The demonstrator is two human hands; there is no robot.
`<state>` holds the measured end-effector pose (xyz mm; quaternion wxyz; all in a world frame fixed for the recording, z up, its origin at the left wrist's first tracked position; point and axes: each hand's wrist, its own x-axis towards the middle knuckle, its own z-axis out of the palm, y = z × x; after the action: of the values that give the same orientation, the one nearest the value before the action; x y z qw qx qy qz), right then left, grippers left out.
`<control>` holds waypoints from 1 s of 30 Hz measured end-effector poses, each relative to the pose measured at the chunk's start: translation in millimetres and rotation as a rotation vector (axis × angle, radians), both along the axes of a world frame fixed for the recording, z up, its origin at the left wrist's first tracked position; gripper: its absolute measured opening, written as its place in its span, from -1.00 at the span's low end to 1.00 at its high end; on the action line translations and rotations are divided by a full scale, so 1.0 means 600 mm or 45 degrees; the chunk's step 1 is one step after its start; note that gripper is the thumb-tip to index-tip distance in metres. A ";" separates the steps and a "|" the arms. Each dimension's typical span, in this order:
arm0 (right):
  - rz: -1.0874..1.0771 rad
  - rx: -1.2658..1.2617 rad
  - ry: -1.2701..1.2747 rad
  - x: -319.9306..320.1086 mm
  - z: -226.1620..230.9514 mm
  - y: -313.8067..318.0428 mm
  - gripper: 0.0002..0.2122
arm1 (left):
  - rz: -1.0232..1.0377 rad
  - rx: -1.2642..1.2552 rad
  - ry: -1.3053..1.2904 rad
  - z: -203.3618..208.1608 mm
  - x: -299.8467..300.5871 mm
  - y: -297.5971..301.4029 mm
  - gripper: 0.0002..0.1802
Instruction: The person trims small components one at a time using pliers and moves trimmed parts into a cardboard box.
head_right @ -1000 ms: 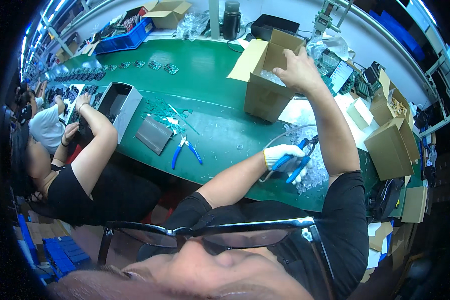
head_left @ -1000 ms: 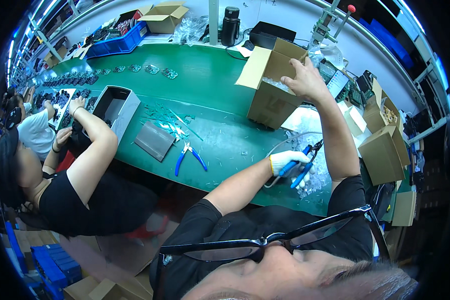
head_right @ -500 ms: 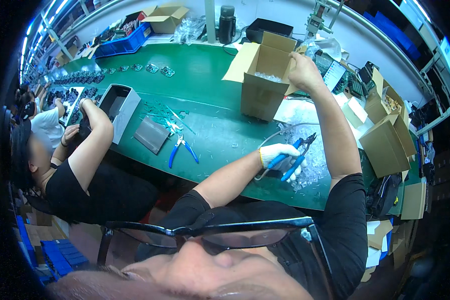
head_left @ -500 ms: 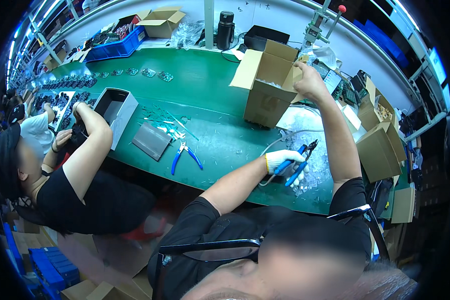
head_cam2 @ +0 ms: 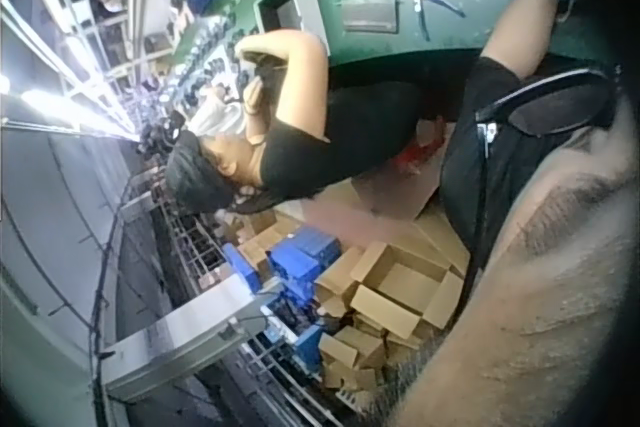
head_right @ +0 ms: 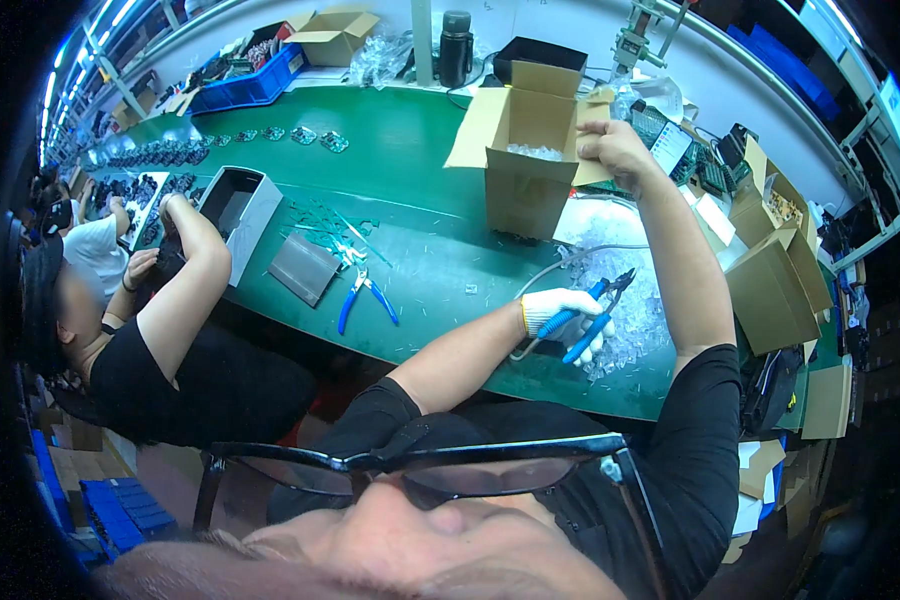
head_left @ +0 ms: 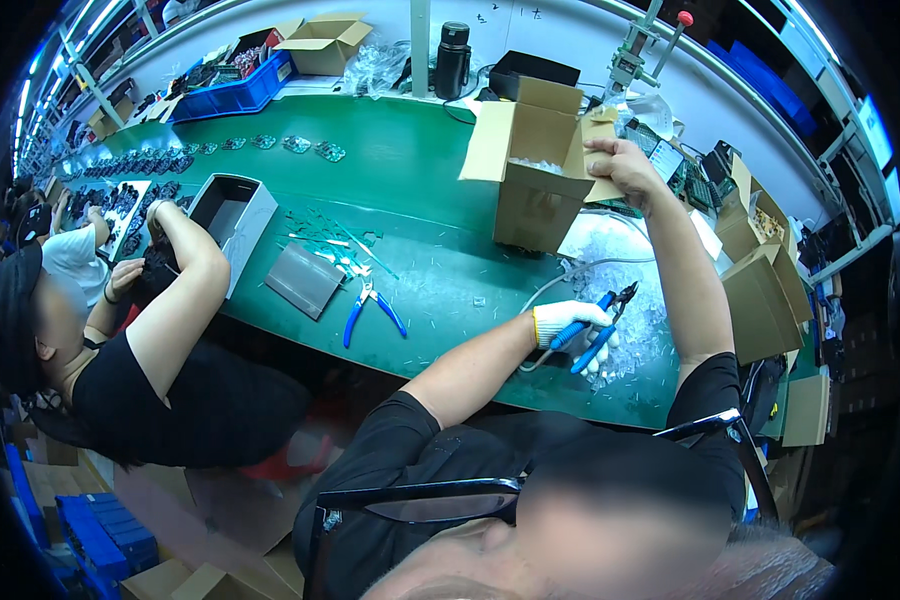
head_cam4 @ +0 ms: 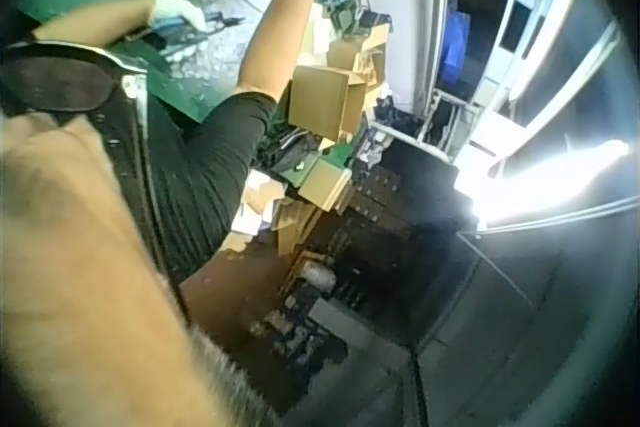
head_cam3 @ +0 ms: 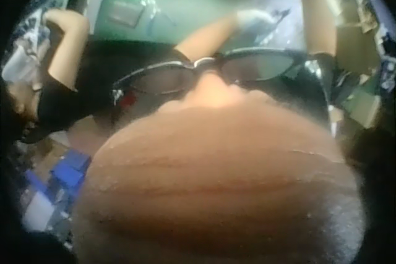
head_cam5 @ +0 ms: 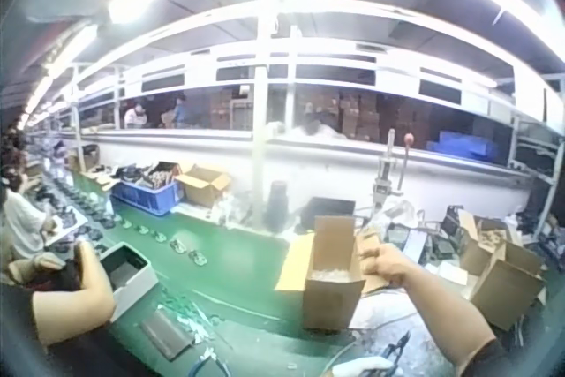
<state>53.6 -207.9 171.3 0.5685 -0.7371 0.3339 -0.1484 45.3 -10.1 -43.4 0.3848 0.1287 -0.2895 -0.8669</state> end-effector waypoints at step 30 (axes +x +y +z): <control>0.778 -0.754 0.200 0.150 0.132 -0.095 -0.50 | 0.071 -0.011 -0.027 0.006 0.009 0.007 -0.38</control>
<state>143.6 -264.6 250.8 0.3231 -0.9425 0.0856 -0.0059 51.0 -5.8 -39.9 0.4061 0.1440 -0.2937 -0.8533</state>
